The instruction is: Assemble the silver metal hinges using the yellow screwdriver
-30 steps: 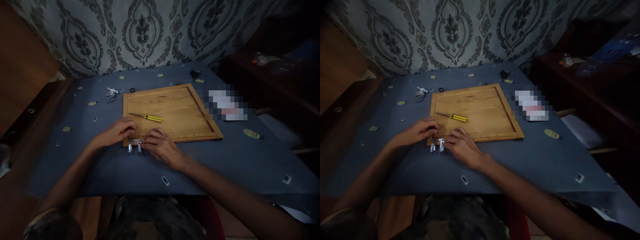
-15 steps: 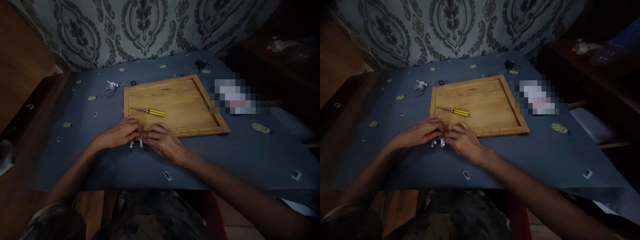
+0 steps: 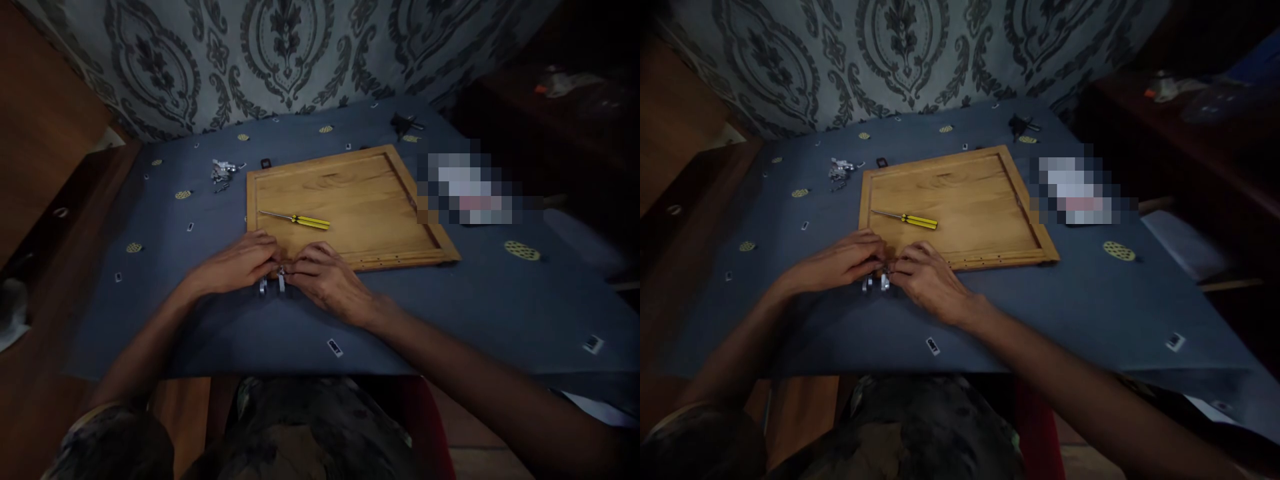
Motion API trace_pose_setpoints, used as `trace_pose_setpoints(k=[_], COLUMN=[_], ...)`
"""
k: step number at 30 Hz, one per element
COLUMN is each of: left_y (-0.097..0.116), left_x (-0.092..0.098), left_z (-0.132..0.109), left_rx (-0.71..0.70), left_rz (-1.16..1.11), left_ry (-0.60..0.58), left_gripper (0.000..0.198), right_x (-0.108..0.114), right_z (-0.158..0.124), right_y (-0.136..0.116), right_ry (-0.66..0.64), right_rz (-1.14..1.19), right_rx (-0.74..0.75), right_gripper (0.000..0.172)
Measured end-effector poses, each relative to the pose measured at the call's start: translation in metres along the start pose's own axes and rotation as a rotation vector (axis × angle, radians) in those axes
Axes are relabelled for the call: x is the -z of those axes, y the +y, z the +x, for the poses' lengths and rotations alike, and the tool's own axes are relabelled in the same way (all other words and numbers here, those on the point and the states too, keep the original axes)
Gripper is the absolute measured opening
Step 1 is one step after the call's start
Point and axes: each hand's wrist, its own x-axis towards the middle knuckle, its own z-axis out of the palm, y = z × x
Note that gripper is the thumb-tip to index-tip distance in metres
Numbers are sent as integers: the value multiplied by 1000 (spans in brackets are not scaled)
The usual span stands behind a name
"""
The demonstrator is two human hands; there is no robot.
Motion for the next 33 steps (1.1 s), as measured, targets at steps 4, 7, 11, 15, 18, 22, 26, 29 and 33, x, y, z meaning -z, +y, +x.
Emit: trace_pose_setpoints(k=[4, 7, 11, 15, 18, 22, 26, 29, 33], left_y=[-1, -2, -3, -3, -3, 0, 3, 4, 5], left_x=[0, -1, -1, -1, -2, -1, 1, 1, 1], left_z=[0, 0, 0, 0, 1, 2, 5, 7, 8], left_rx=[2, -7, -11, -2, 2, 0, 0, 9, 25], left_rz=[5, 13, 21, 36, 60, 97, 103, 86, 19], left_ry=[-3, -1, 7, 3, 6, 4, -10, -7, 19], left_gripper=[17, 19, 20, 19, 21, 20, 19, 14, 12], right_x=[0, 1, 2, 1, 0, 0, 1, 2, 4], right_z=[0, 0, 1, 0, 0, 1, 1, 0, 1], right_y=[0, 0, 0, 0, 1, 2, 1, 0, -2], right_ry=[-1, 1, -15, -22, -34, -18, -18, -42, -65], right_rz=[4, 7, 17, 16, 20, 13, 15, 2, -18], right_rx=[6, 4, -6, -3, -11, 1, -5, -17, -29], right_gripper=[15, 16, 16, 16, 16, 13, 13, 14, 15])
